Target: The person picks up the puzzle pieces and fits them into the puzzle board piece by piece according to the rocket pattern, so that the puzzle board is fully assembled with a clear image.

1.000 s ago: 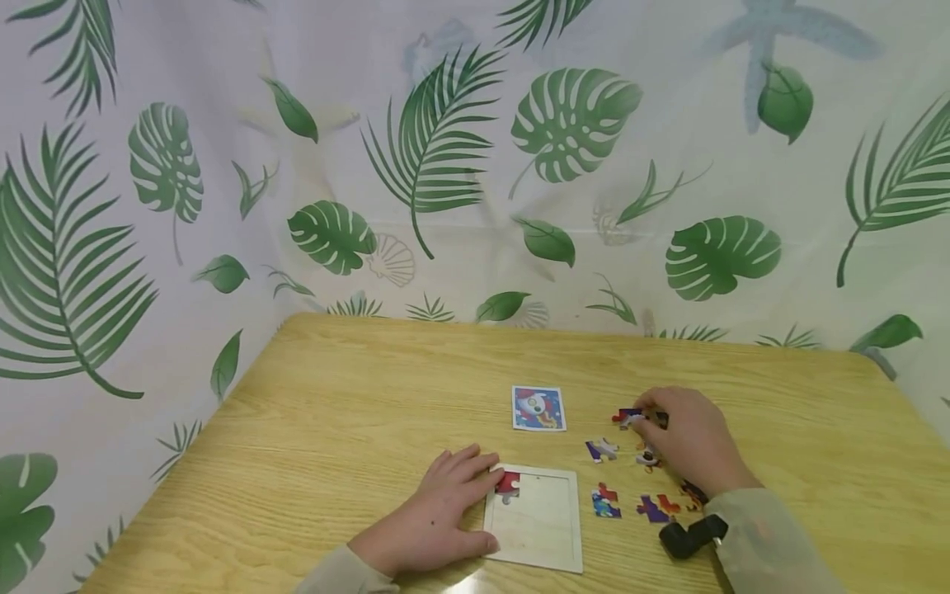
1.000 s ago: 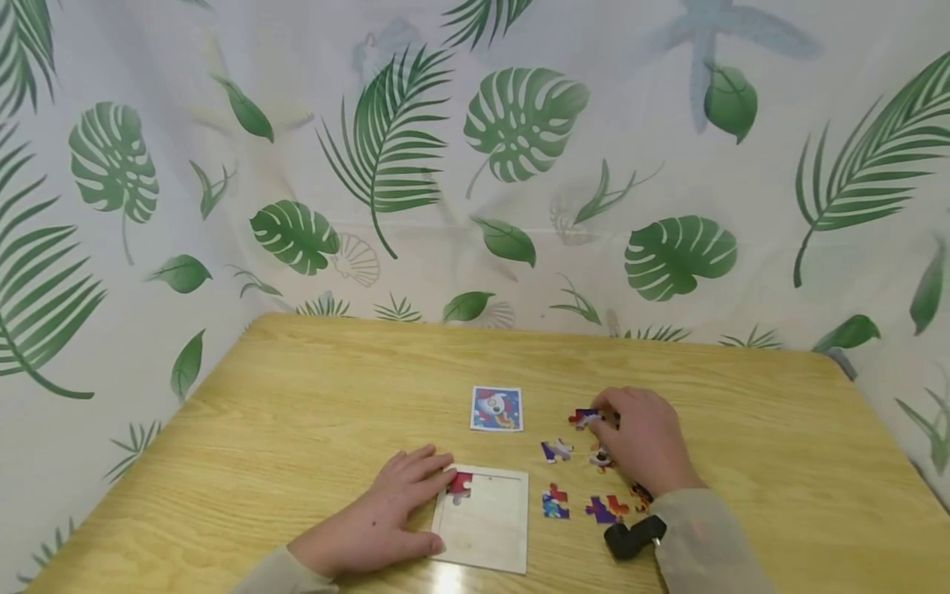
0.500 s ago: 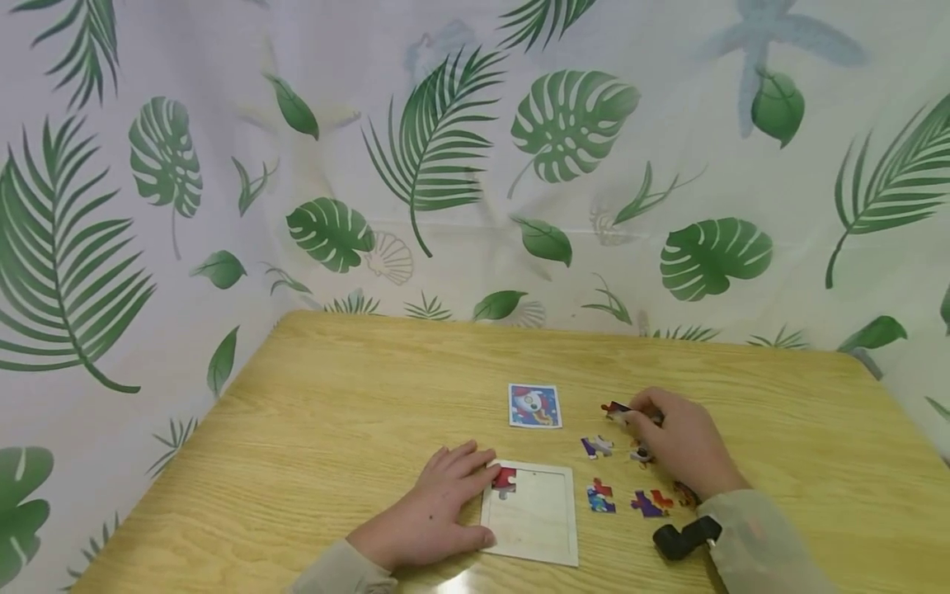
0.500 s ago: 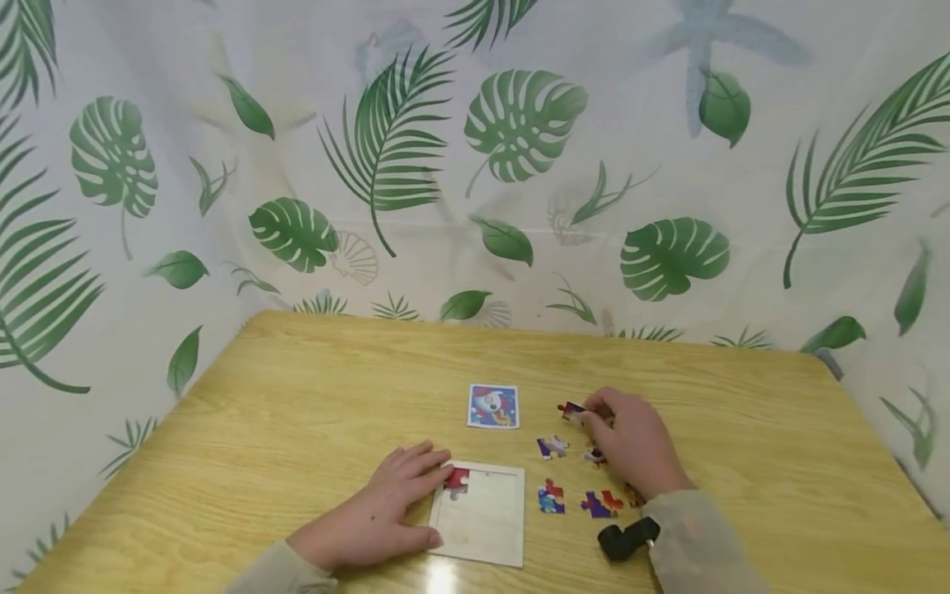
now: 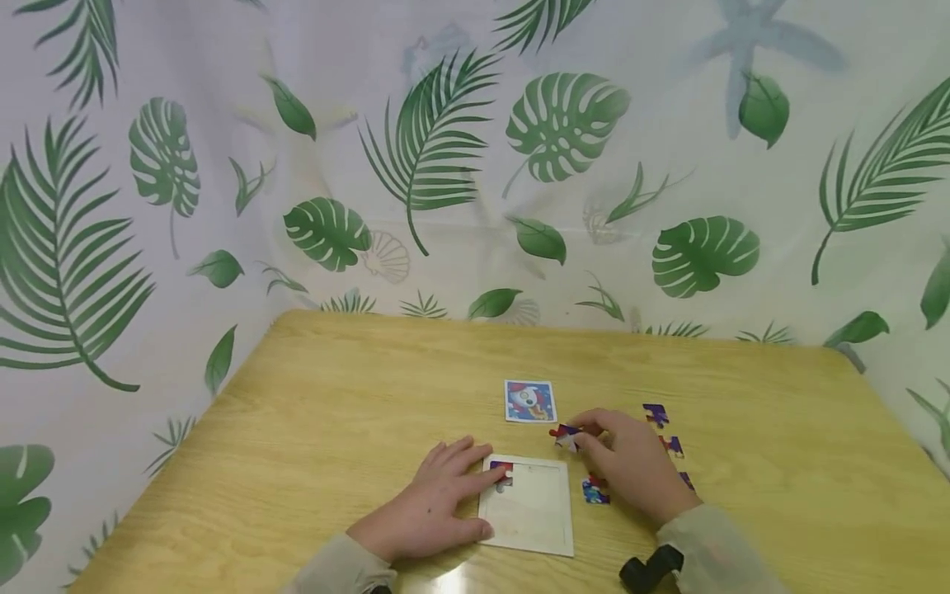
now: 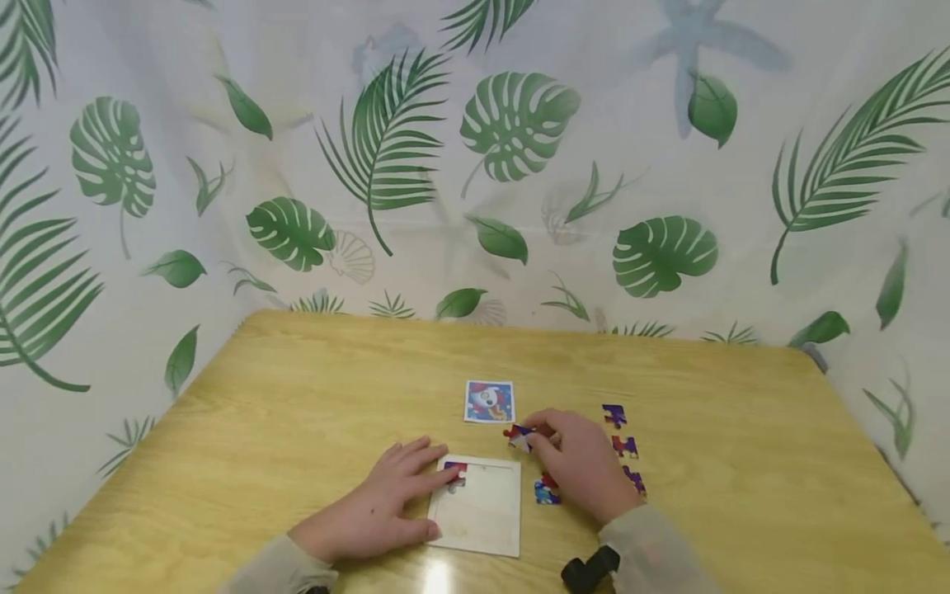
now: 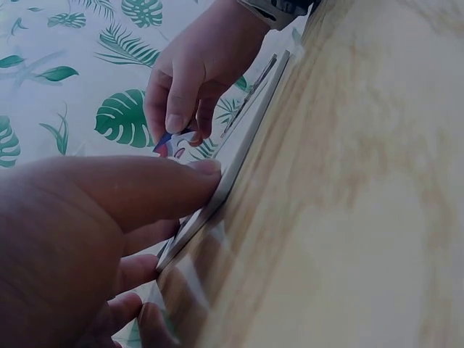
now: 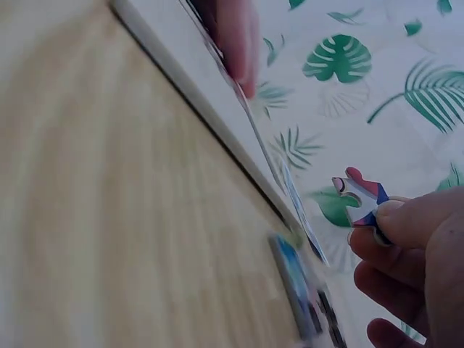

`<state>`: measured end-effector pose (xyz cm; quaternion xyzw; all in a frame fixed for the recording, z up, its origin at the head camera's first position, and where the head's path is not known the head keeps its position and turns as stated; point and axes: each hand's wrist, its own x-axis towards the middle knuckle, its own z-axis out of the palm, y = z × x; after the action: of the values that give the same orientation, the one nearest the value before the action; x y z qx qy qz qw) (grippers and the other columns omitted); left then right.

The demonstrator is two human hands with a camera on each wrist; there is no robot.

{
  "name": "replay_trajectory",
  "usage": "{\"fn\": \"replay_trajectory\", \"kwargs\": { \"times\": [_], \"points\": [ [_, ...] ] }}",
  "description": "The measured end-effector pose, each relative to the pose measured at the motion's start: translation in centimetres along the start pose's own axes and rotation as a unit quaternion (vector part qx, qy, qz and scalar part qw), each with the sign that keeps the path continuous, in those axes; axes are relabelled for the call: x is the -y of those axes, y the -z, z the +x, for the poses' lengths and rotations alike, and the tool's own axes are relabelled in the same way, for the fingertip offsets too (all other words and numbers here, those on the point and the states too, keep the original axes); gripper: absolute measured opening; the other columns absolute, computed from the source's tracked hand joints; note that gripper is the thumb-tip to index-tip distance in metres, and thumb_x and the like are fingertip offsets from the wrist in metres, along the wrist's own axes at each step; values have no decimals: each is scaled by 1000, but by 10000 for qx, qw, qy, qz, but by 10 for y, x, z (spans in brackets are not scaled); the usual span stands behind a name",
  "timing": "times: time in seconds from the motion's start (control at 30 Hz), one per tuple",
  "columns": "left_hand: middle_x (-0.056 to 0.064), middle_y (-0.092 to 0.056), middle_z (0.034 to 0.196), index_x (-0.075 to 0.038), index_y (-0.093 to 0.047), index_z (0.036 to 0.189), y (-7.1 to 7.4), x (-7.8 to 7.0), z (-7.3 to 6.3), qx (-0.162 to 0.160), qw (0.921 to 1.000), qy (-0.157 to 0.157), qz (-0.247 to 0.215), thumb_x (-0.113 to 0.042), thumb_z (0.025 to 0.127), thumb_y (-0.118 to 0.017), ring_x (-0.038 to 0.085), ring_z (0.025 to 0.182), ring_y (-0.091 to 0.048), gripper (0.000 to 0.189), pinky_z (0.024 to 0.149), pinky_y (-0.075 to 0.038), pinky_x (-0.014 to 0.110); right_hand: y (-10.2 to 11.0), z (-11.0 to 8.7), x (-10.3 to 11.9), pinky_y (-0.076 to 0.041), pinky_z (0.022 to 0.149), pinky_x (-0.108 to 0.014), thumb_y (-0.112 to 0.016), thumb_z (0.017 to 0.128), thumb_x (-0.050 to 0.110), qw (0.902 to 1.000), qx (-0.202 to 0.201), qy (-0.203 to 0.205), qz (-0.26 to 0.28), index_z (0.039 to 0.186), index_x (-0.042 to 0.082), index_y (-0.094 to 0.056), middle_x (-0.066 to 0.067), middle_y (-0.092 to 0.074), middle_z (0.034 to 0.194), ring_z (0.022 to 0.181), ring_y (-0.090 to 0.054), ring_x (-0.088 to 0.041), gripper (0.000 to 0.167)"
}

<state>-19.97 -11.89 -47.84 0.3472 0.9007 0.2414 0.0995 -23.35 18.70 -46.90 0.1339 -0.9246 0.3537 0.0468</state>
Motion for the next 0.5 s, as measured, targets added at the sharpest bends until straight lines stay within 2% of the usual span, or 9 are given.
{"fn": "replay_trajectory", "kwargs": {
  "times": [0.23,0.37,0.5],
  "points": [
    [3,-24,166,-26,-38,158,-3,3,2,3,10000,1,37,-49,95,-65,31,154,-10,72,120,-5,59,-16,-3,19,-53,77,-37,-69,97,19,9996,220,157,25,102,21,-74,10,-67,91,83,-60,-9,7],
    [4,-24,166,-26,-37,159,1,2,3,10,9999,-73,140,-46,95,-66,31,154,-9,73,121,-4,57,-23,-3,26,-50,75,-35,-69,97,19,9997,229,74,-34,101,21,-74,11,-66,88,80,-57,-11,7],
    [4,-23,166,-25,-36,159,3,1,-1,55,9998,-55,157,-45,94,-67,30,154,-8,75,121,-3,55,-30,-5,35,-48,74,-35,-69,96,18,9990,409,152,37,103,20,-75,11,-65,87,79,-55,-12,9]
  ]
}}
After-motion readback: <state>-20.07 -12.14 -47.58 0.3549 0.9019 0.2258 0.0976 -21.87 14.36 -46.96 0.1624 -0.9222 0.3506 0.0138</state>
